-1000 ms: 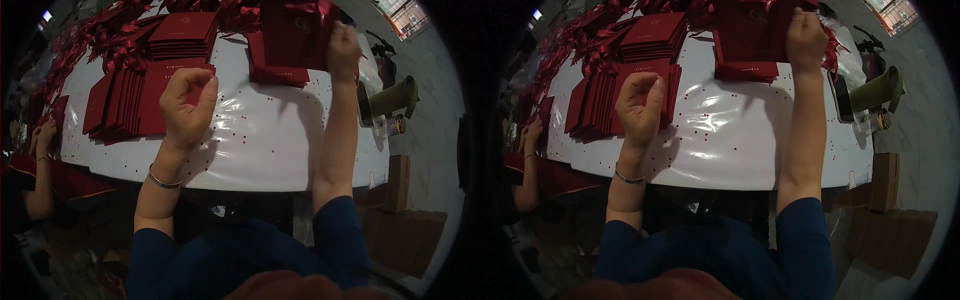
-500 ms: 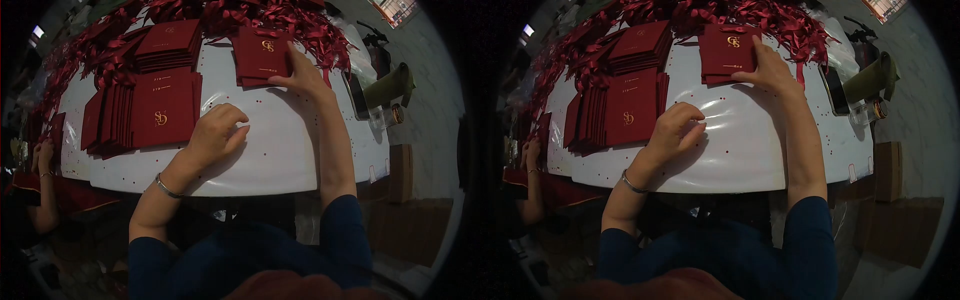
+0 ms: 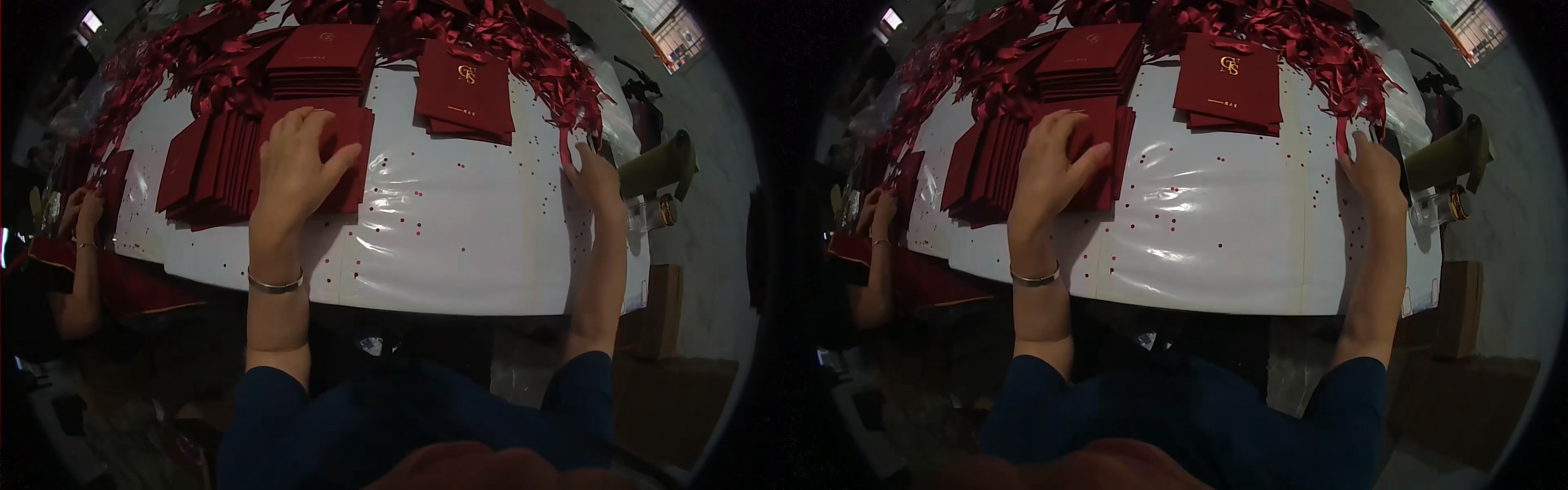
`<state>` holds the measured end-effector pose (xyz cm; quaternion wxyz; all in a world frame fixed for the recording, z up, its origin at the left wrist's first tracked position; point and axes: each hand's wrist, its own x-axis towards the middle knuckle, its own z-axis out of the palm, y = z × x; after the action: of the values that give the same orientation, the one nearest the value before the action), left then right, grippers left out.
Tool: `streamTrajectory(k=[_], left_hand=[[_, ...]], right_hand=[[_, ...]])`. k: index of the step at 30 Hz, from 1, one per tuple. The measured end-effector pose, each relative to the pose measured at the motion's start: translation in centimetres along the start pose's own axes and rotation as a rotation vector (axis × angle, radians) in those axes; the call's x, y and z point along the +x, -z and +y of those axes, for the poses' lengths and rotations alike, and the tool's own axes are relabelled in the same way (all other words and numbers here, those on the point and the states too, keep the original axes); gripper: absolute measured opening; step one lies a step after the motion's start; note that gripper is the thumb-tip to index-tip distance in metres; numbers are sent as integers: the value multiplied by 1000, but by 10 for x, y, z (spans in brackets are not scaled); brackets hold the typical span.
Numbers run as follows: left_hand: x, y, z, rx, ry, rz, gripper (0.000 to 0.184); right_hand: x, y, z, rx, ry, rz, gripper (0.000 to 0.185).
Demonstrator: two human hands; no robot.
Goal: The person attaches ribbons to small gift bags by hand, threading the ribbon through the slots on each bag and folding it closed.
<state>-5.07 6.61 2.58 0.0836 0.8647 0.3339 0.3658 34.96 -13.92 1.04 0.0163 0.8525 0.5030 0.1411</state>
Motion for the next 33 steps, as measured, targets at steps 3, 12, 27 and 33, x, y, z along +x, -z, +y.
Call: streamTrajectory(k=[3, 12, 27, 33], left_hand=[[-10, -10, 0, 197, 55, -155, 39], [7, -13, -24, 208, 246, -81, 51], [8, 7, -3, -124, -132, -316, 32], [3, -7, 23, -748, 101, -273, 27]], right_hand=[[-18, -6, -9, 96, -4, -96, 33], [-46, 42, -111, 628, 429, 13, 28], [-57, 41, -147, 724, 543, 107, 18], [-45, 34, -138, 741, 511, 495, 6]])
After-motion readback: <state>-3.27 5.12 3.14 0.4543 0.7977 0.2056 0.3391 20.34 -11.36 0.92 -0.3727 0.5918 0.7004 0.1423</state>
